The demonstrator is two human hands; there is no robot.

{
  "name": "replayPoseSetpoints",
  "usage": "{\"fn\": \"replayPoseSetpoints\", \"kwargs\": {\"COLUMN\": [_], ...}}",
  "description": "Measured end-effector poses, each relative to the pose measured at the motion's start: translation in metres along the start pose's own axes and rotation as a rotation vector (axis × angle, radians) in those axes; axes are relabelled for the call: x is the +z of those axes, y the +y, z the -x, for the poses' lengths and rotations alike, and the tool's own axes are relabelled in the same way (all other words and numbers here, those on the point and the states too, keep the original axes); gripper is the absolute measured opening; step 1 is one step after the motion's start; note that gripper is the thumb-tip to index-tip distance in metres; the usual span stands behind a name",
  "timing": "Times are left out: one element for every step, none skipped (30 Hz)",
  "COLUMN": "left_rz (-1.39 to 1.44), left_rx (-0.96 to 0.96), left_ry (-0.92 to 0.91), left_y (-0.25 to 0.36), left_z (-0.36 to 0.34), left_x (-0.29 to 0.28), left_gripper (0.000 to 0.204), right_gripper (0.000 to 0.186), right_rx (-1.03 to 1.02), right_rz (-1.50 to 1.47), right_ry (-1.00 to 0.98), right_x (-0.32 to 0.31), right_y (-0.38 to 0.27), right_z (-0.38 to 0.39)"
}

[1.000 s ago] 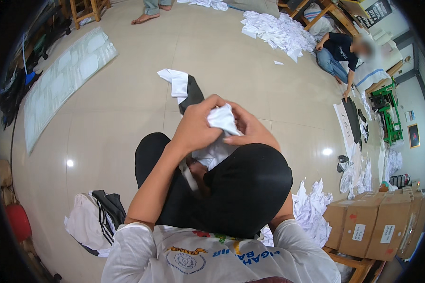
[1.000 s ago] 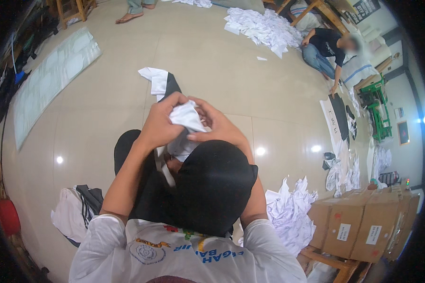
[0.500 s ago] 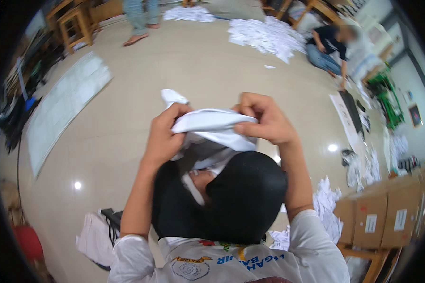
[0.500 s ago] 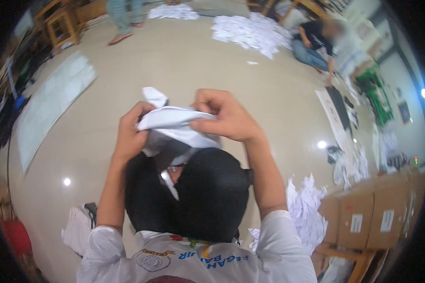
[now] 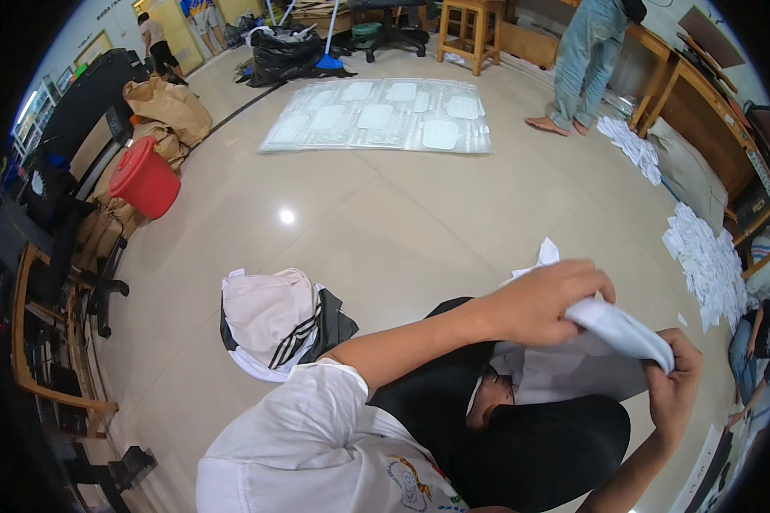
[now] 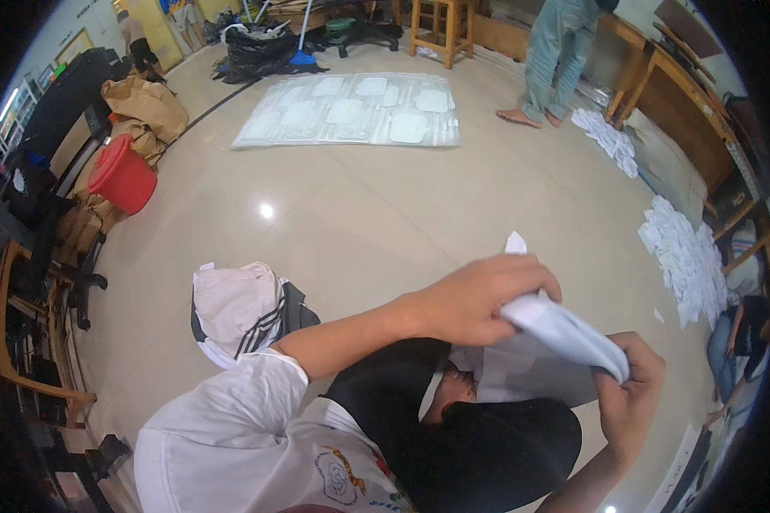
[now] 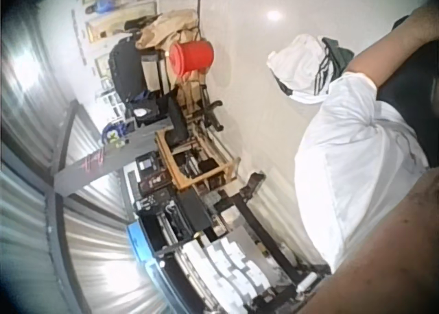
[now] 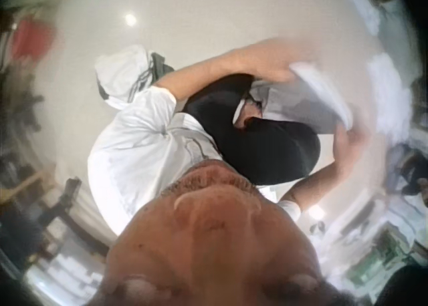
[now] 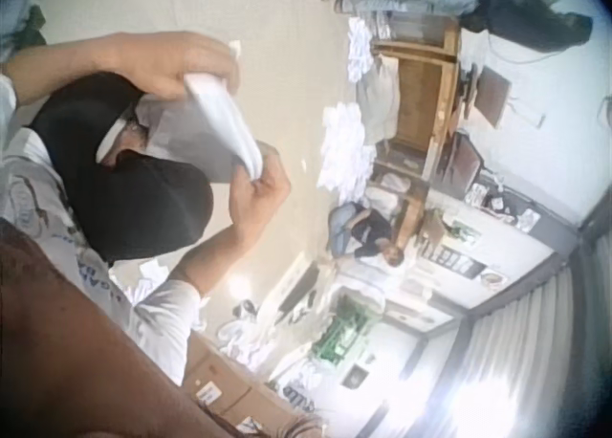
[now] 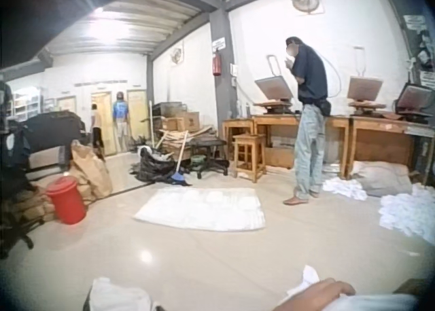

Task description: The person sits on the floor and uses scissors to cut a white paper template, then places a dark fabric piece on the template and cuts the fabric to match the shape. The person handles the paper and fabric pieces, adjusting them on the floor during the process.

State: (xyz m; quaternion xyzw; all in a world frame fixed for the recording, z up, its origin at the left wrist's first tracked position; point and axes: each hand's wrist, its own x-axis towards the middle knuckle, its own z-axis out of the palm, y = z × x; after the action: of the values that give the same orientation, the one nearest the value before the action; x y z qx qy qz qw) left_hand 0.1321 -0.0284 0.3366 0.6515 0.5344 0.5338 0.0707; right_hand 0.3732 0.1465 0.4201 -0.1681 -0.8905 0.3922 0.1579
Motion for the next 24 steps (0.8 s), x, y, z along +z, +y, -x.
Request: {"fn": "replayPoseSetpoints", "kwargs": {"left_rz": [0.078, 0.152, 0.235, 0.309, 0.343, 0.377, 0.411, 0.347, 0.349, 0.350, 0.353, 0.361, 0.369, 0.377, 0.351, 0.325, 0.300, 0.239, 0.181, 0.119, 0.079, 0.040, 0.034, 0.056], "left_rx": [0.001, 0.005, 0.005, -0.045, -0.072, -0.097, -0.123, -0.057, -0.078, -0.099, -0.120, -0.138, -0.157, -0.175, -0.170, -0.166, -0.160, -0.193, -0.225, -0.256, -0.271, -0.283, -0.271, -0.270], "left_ry": [-0.037, -0.071, -0.105, -0.144, -0.129, -0.113, -0.097, 0.009, 0.036, 0.064, 0.090, 0.080, 0.070, 0.059, 0.058, 0.055, 0.051, 0.003, -0.050, -0.108, -0.073, -0.045, -0.026, 0.076], "left_y": [0.001, 0.004, 0.008, 0.014, 0.020, 0.025, 0.028, 0.024, 0.021, 0.021, 0.023, 0.025, 0.028, 0.030, 0.032, 0.033, 0.036, 0.033, 0.028, 0.022, 0.010, -0.012, -0.032, -0.053], "left_z": [0.001, 0.003, 0.005, 0.005, 0.003, 0.001, 0.001, -0.001, -0.001, -0.002, -0.003, -0.004, -0.003, -0.002, -0.002, -0.002, -0.003, -0.003, -0.004, -0.007, -0.005, -0.001, 0.002, 0.004], "left_x": [0.003, 0.010, 0.016, 0.018, 0.018, 0.018, 0.018, 0.022, 0.021, 0.019, 0.015, 0.011, 0.005, 0.000, -0.004, -0.006, -0.008, -0.006, -0.002, 0.003, 0.014, 0.028, 0.048, 0.060], "left_gripper": [0.047, 0.047, 0.047, 0.043, 0.042, 0.040, 0.038, 0.033, 0.032, 0.031, 0.030, 0.030, 0.030, 0.030, 0.031, 0.031, 0.031, 0.032, 0.033, 0.035, 0.036, 0.038, 0.040, 0.040], "right_gripper": [0.015, 0.015, 0.015, 0.015, 0.015, 0.017, 0.017, 0.017, 0.017, 0.016, 0.016, 0.016, 0.015, 0.014, 0.014, 0.015, 0.017, 0.018, 0.020, 0.022, 0.024, 0.025, 0.027, 0.027], "right_rx": [-0.042, -0.104, -0.141, -0.178, -0.212, -0.228, -0.191, -0.152, -0.113, -0.100, -0.086, -0.073, -0.026, 0.019, 0.066, 0.030, -0.008, -0.036, -0.051, -0.066, -0.080, -0.178, -0.257, -0.333], "right_rz": [-0.044, -0.038, 0.011, 0.061, 0.115, 0.125, 0.101, 0.076, 0.051, 0.044, 0.037, 0.031, 0.056, 0.083, 0.109, 0.158, 0.207, 0.265, 0.190, 0.112, 0.026, 0.080, 0.170, 0.285], "right_ry": [0.126, 0.140, 0.135, 0.132, 0.131, 0.154, 0.147, 0.138, 0.128, 0.097, 0.067, 0.036, -0.040, -0.115, -0.190, -0.164, -0.134, -0.105, 0.001, 0.110, 0.209, 0.230, 0.264, 0.334], "right_x": [0.005, 0.007, 0.012, 0.019, 0.022, 0.027, 0.028, 0.031, 0.032, 0.032, 0.030, 0.028, 0.025, 0.021, 0.018, 0.015, 0.008, 0.003, 0.000, -0.005, -0.009, -0.018, -0.035, -0.048], "right_y": [-0.003, -0.005, -0.010, -0.017, -0.022, -0.019, -0.021, -0.024, -0.026, -0.024, -0.020, -0.018, -0.019, -0.023, -0.025, -0.016, -0.003, 0.002, 0.004, 0.003, 0.002, 0.002, -0.003, -0.009], "right_z": [-0.001, -0.004, -0.008, -0.012, -0.014, -0.017, -0.018, -0.018, -0.019, -0.019, -0.019, -0.020, -0.021, -0.021, -0.022, -0.021, -0.016, -0.015, -0.013, -0.013, -0.011, -0.014, -0.012, -0.012]}}
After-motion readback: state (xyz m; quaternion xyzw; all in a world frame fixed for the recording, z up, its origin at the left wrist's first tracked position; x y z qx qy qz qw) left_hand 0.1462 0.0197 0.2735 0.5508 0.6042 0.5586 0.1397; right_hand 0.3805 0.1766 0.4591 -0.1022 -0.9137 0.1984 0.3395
